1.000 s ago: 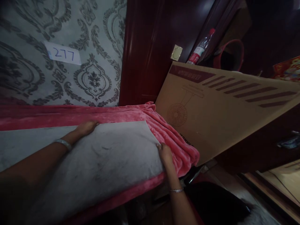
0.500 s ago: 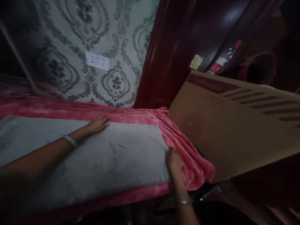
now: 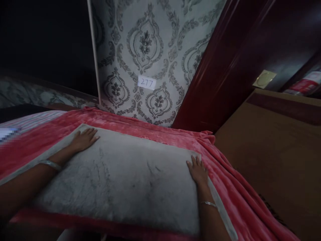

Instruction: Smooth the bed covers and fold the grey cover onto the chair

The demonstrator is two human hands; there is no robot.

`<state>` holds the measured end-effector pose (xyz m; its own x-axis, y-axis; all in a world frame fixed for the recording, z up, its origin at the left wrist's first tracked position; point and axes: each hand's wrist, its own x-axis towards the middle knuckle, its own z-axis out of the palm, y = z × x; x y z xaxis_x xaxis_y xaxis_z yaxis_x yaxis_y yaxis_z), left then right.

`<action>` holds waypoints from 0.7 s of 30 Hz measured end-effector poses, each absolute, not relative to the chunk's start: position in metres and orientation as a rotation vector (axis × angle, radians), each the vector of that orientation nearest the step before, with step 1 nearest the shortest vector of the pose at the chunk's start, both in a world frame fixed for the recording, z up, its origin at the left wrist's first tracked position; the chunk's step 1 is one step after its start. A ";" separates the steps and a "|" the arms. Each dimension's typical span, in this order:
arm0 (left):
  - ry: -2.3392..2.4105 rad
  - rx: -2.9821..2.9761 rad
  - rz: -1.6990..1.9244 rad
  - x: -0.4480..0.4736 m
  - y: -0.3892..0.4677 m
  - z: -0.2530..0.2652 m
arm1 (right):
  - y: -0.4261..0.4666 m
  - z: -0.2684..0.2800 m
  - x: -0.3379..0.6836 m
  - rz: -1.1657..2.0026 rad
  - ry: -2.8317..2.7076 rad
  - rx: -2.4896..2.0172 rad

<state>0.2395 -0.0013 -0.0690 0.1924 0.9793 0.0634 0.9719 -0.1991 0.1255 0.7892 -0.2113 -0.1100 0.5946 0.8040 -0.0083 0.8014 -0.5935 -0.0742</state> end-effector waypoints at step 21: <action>1.789 2.439 0.354 0.218 0.026 -0.069 | -0.209 -0.146 0.812 -0.025 -1.385 -2.678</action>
<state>0.2182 0.0262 -0.0694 0.2847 0.9499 0.1291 0.9275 -0.3070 0.2134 0.8123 -0.2087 -0.1460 0.5795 0.8117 0.0729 0.8138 -0.5716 -0.1048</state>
